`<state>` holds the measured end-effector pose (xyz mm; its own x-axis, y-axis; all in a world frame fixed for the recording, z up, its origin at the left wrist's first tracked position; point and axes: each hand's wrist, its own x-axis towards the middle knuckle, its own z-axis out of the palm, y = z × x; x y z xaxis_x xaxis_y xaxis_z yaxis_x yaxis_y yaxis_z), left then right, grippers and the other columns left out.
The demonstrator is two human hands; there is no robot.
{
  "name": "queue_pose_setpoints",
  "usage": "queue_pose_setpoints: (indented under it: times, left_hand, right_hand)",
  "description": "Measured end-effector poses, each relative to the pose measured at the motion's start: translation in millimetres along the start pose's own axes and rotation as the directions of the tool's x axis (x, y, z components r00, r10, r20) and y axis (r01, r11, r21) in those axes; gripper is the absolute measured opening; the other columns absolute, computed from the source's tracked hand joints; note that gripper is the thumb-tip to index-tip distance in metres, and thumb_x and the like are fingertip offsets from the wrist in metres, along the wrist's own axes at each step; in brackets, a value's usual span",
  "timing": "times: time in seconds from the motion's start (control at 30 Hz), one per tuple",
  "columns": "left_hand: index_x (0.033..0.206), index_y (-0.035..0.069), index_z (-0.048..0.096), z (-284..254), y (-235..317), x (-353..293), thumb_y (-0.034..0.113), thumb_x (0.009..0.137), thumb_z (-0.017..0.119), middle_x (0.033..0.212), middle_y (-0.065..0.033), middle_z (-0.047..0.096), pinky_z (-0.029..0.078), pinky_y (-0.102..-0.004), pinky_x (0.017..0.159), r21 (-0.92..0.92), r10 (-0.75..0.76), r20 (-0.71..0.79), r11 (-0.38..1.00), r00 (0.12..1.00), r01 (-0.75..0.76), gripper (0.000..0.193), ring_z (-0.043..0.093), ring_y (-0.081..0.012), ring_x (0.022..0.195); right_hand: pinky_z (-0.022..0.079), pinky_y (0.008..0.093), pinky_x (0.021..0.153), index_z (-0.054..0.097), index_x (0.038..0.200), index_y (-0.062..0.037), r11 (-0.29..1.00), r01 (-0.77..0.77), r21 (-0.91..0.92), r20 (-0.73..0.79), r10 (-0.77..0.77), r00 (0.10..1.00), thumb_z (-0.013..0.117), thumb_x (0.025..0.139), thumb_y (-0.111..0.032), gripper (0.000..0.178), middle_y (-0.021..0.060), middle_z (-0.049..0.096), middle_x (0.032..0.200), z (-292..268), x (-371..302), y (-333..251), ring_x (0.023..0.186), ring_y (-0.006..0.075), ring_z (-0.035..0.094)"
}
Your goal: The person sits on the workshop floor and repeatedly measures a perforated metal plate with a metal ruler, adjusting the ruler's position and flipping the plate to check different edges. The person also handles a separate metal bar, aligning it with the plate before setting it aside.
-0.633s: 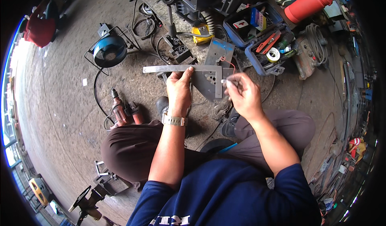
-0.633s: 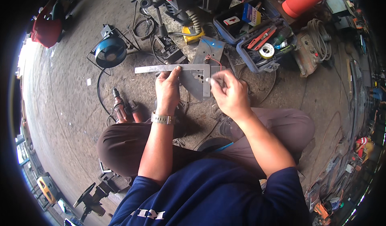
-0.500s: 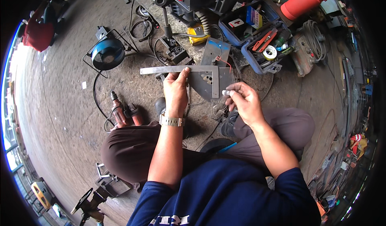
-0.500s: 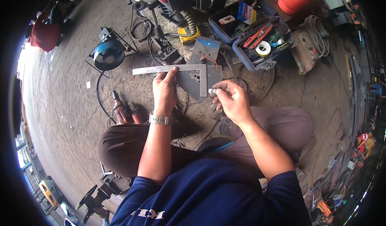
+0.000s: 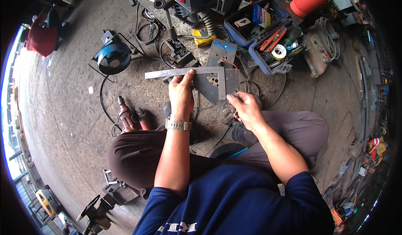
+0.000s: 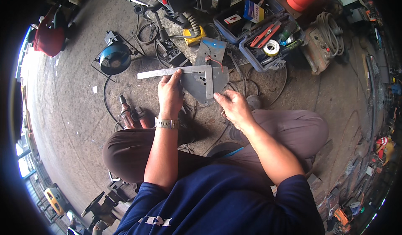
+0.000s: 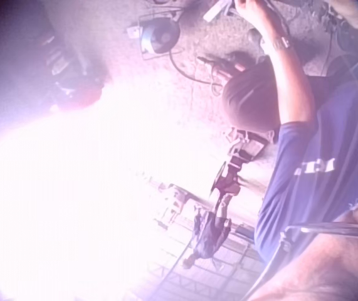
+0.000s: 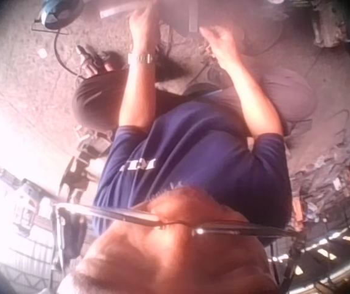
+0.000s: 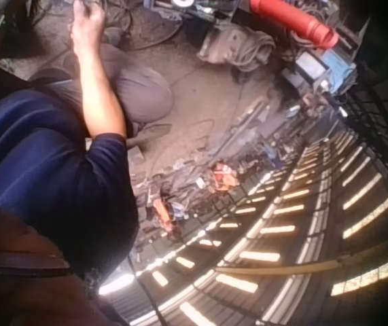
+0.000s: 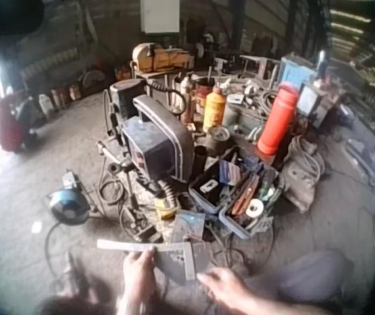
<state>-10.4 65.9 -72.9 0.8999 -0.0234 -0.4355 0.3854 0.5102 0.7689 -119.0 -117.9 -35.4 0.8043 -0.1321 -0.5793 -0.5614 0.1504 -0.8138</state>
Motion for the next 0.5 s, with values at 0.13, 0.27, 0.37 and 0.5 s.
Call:
queue_pose_setpoints:
  times: [0.13,0.27,0.37,0.5]
  left_hand:
    - [0.099,0.001,0.069,0.4,0.2,-0.8,0.011,0.090,0.073,0.090,-0.0026,0.069,0.044,-0.0260,0.074,0.014,0.009,0.003,1.000,1.000,-0.009,0.014,0.058,-0.0097,0.079]
    - [0.097,0.001,0.069,-3.2,-2.1,2.7,0.012,0.090,0.074,0.087,-0.0013,0.068,0.043,-0.0251,0.072,0.045,0.014,0.004,0.999,1.000,-0.014,0.014,0.055,-0.0088,0.075]
    - [0.096,0.002,0.069,-1.6,-1.4,1.3,0.013,0.090,0.074,0.085,-0.0004,0.067,0.041,-0.0245,0.069,0.048,0.018,0.002,0.999,1.000,-0.018,0.014,0.053,-0.0078,0.073]
    - [0.096,0.001,0.069,0.6,0.6,-0.4,0.012,0.090,0.074,0.085,-0.0002,0.067,0.041,-0.0245,0.069,0.041,0.015,-0.004,0.999,1.000,-0.015,0.013,0.053,-0.0078,0.073]
  right_hand:
    - [0.037,0.0202,0.040,0.056,0.077,-0.0078,1.000,0.011,-0.009,0.005,-0.011,1.000,0.067,0.097,-0.026,0.029,-0.0031,0.053,0.063,5.2,3.1,2.1,0.046,0.0031,0.045]
    - [0.038,0.0231,0.044,0.057,0.076,-0.0060,0.999,0.013,-0.032,-0.005,-0.013,1.000,0.068,0.096,-0.028,0.032,-0.0041,0.052,0.063,5.0,4.2,1.7,0.049,0.0031,0.045]
    - [0.038,0.0233,0.044,0.057,0.076,-0.0060,0.999,0.019,-0.029,0.004,-0.019,1.000,0.068,0.096,-0.029,0.032,-0.0044,0.051,0.063,3.5,5.7,3.6,0.050,0.0030,0.044]
    - [0.038,0.0231,0.045,0.058,0.075,-0.0056,0.999,0.010,-0.031,-0.007,-0.010,1.000,0.069,0.095,-0.029,0.032,-0.0047,0.051,0.063,5.1,5.3,1.0,0.050,0.0030,0.044]
